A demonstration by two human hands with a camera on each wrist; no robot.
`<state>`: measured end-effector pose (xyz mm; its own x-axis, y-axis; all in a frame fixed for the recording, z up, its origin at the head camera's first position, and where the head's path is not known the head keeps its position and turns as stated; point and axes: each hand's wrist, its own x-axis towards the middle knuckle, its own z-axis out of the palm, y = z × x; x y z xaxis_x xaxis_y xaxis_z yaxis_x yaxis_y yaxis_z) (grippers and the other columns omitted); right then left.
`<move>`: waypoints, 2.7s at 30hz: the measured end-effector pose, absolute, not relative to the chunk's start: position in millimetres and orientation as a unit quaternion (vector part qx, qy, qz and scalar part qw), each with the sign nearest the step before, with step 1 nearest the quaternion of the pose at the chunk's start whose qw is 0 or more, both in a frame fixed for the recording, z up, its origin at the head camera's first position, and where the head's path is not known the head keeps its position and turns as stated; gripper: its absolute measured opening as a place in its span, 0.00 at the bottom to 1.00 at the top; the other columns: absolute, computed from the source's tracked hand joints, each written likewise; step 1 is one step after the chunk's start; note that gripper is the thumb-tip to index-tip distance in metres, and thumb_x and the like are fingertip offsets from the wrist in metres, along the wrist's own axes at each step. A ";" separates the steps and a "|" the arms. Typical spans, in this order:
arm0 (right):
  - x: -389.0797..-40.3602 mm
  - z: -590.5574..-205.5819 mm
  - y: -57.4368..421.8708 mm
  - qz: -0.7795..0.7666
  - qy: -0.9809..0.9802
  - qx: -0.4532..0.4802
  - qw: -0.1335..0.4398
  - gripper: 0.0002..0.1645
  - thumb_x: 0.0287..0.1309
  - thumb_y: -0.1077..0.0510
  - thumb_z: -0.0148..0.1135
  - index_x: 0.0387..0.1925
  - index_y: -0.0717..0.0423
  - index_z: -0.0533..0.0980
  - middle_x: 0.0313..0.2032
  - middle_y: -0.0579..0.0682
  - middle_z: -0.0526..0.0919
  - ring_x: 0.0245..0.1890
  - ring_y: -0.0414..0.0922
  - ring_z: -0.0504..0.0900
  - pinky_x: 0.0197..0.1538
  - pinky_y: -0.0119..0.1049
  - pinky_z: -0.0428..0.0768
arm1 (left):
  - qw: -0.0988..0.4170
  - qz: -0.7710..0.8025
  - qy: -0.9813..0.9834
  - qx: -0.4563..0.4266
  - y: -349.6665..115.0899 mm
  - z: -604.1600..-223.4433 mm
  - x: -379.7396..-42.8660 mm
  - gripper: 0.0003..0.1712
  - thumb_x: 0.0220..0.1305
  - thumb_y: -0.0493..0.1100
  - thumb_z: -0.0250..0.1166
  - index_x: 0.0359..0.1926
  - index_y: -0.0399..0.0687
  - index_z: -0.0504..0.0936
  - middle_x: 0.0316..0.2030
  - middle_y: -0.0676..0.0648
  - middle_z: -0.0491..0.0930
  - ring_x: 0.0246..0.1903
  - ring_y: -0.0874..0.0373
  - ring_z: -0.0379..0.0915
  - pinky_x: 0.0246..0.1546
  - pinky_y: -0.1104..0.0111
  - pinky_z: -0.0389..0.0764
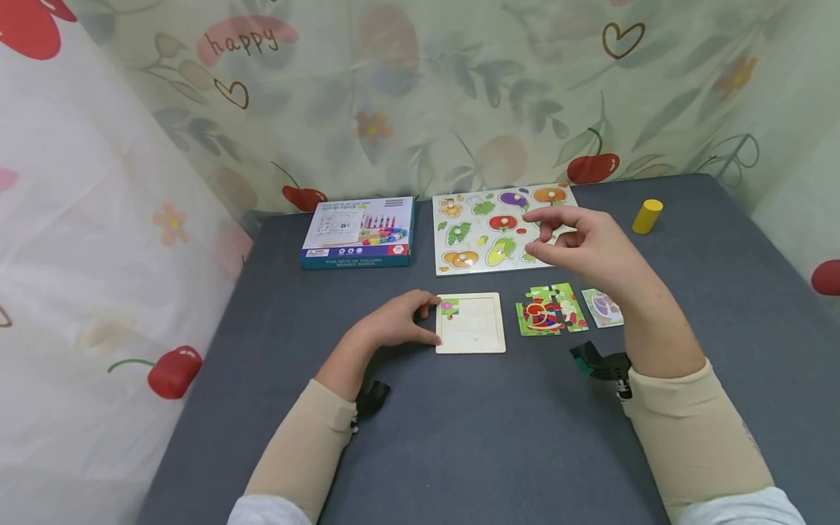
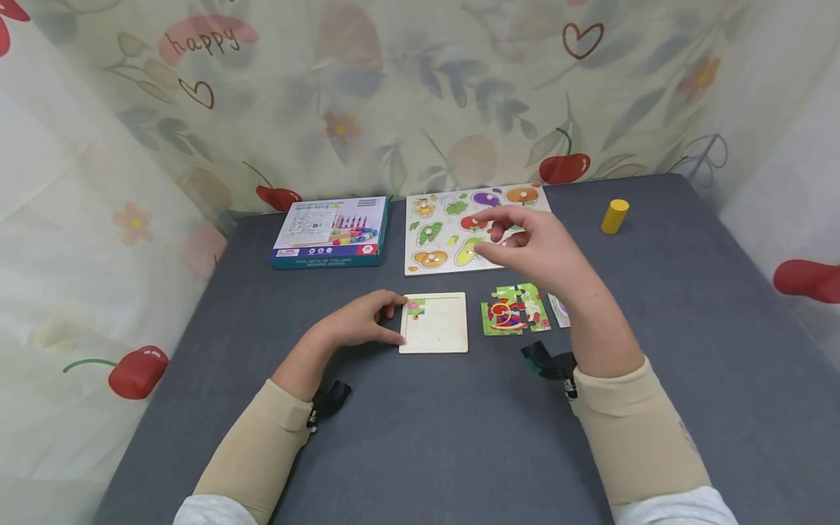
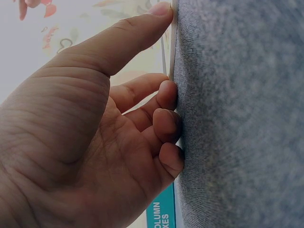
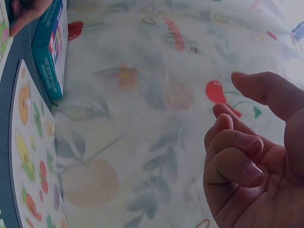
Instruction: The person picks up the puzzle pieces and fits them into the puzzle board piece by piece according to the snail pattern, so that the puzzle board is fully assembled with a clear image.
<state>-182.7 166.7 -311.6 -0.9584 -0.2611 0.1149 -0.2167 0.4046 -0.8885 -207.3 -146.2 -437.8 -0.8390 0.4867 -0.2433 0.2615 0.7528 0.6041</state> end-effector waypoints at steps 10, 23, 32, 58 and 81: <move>-200.6 -322.6 192.3 -0.485 0.859 -0.152 0.056 0.27 0.54 0.46 0.68 0.55 0.45 0.74 0.37 0.52 0.72 0.22 0.45 0.69 0.26 0.37 0.67 | 0.201 0.296 0.911 0.205 -146.7 -436.2 -206.9 0.39 0.48 0.53 0.75 0.59 0.48 0.71 0.39 0.45 0.68 0.40 0.55 0.65 0.37 0.63 0.65; -230.2 -357.0 213.8 -0.453 0.874 -0.114 0.136 0.31 0.51 0.45 0.69 0.56 0.49 0.73 0.37 0.54 0.70 0.22 0.45 0.64 0.27 0.37 0.66 | 0.201 0.296 0.910 0.209 -147.4 -436.8 -206.3 0.39 0.48 0.54 0.74 0.59 0.48 0.71 0.38 0.47 0.68 0.39 0.55 0.65 0.38 0.63 0.65; -248.4 -388.2 224.3 -0.438 0.869 -0.109 0.202 0.34 0.51 0.48 0.70 0.56 0.58 0.71 0.29 0.53 0.69 0.18 0.43 0.61 0.24 0.38 0.65 | 0.198 0.295 0.911 0.212 -147.8 -439.0 -208.2 0.38 0.48 0.54 0.74 0.59 0.49 0.71 0.38 0.47 0.68 0.39 0.56 0.65 0.37 0.63 0.65; -258.3 -424.8 212.8 -0.396 0.872 -0.092 0.273 0.25 0.49 0.59 0.71 0.49 0.61 0.75 0.25 0.50 0.71 0.23 0.44 0.66 0.26 0.35 0.65 | 0.196 0.289 0.912 0.215 -147.8 -439.9 -208.1 0.38 0.48 0.55 0.74 0.59 0.49 0.71 0.37 0.48 0.68 0.39 0.56 0.65 0.38 0.64 0.65; -250.6 -410.3 207.1 -0.360 0.890 -0.127 0.248 0.13 0.53 0.59 0.68 0.39 0.61 0.76 0.32 0.54 0.75 0.33 0.49 0.70 0.34 0.40 0.70 | 0.201 0.291 0.911 0.211 -147.9 -439.3 -208.3 0.38 0.48 0.55 0.74 0.59 0.49 0.71 0.38 0.47 0.68 0.39 0.56 0.65 0.38 0.63 0.65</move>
